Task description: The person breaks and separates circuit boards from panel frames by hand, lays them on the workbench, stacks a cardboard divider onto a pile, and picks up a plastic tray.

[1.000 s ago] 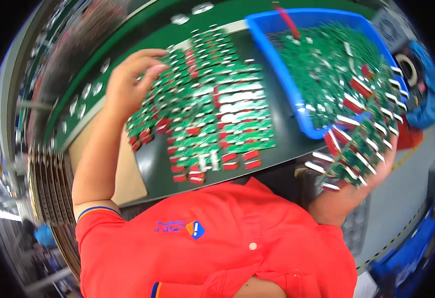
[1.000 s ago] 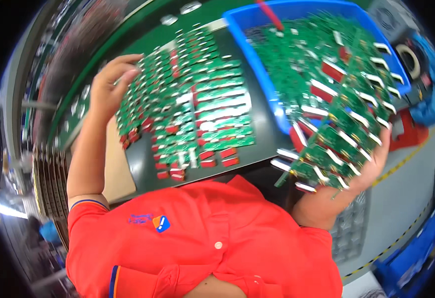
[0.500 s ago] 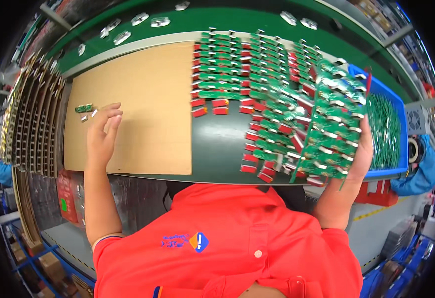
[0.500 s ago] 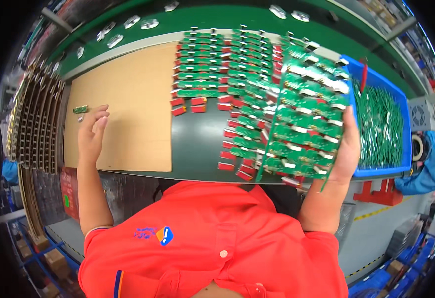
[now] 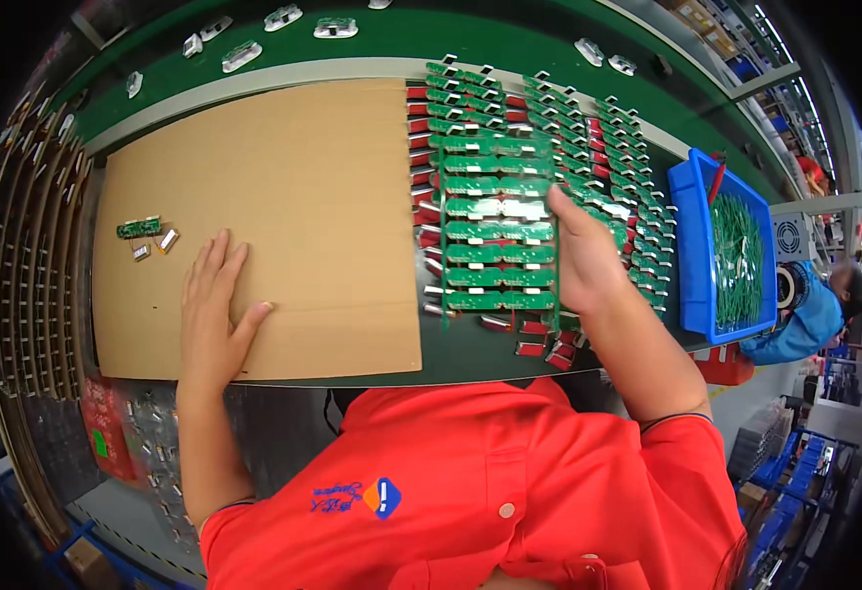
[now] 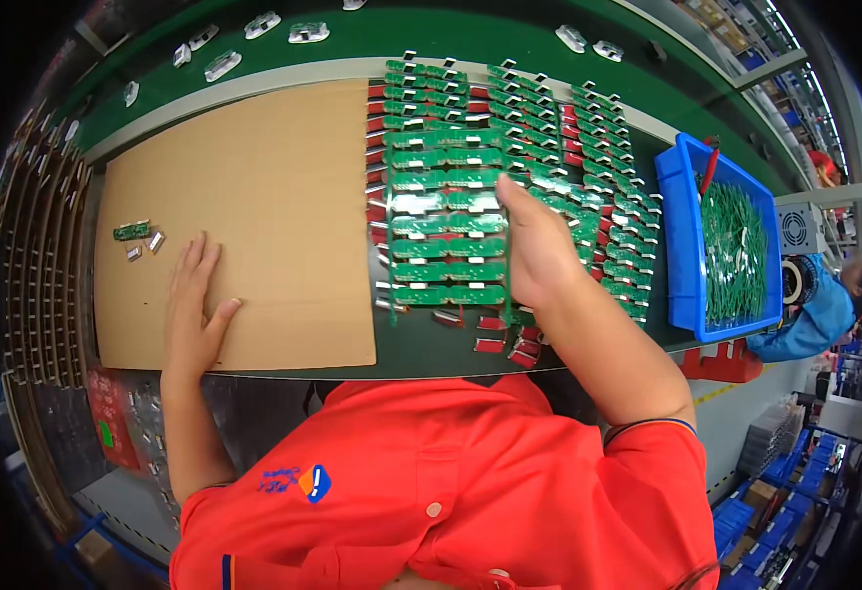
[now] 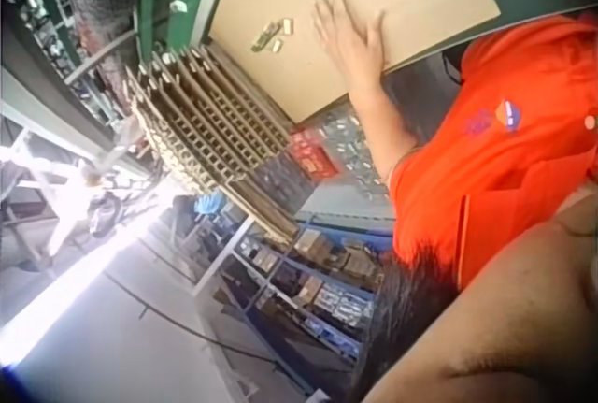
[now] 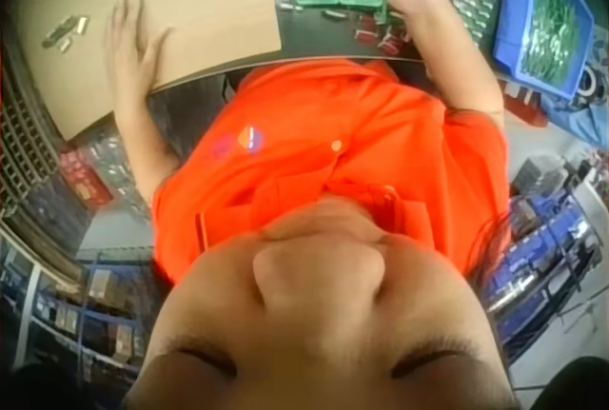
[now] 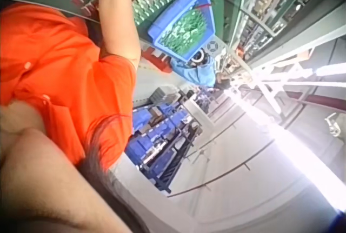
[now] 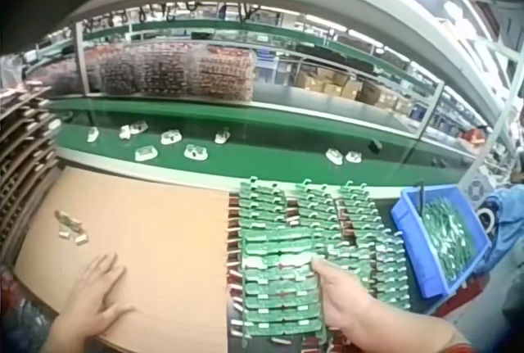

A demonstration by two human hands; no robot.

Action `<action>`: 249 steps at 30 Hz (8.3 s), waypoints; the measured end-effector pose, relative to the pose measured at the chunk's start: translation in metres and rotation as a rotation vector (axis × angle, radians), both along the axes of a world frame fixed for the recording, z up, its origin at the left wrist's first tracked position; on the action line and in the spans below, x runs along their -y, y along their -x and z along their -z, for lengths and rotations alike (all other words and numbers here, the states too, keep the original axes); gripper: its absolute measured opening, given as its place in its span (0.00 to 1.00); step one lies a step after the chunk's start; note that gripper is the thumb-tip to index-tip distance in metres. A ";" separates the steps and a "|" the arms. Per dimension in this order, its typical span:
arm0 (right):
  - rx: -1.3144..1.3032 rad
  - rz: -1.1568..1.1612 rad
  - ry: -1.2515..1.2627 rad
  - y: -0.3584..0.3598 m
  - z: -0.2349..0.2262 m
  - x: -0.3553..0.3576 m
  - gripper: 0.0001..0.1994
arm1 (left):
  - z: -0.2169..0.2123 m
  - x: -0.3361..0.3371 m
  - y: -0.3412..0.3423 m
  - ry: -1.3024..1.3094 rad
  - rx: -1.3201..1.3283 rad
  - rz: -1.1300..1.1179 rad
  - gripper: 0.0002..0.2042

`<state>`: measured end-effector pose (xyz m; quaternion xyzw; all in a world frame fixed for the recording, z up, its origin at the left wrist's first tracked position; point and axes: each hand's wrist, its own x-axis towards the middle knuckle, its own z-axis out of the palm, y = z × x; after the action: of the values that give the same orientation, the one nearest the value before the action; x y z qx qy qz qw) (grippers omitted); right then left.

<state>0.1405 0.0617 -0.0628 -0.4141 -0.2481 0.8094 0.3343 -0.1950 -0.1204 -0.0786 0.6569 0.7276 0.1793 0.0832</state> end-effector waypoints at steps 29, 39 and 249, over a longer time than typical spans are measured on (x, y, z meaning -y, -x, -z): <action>0.245 -0.665 -2.129 0.029 -0.120 0.066 0.13 | 0.012 0.044 0.023 -0.518 -0.007 -0.224 0.08; 0.567 -0.891 -1.972 -0.022 -0.101 0.062 0.22 | 0.008 0.082 0.064 -0.243 -0.295 -0.442 0.09; 0.984 -0.172 -1.463 -0.194 -0.005 0.063 0.14 | -0.004 -0.048 0.086 0.180 -0.536 -0.724 0.24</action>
<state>0.3342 -0.0013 -0.0577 -0.3775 -0.8497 0.2005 0.3087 -0.2807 -0.0722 -0.0744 0.3736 0.9189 -0.0436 -0.1193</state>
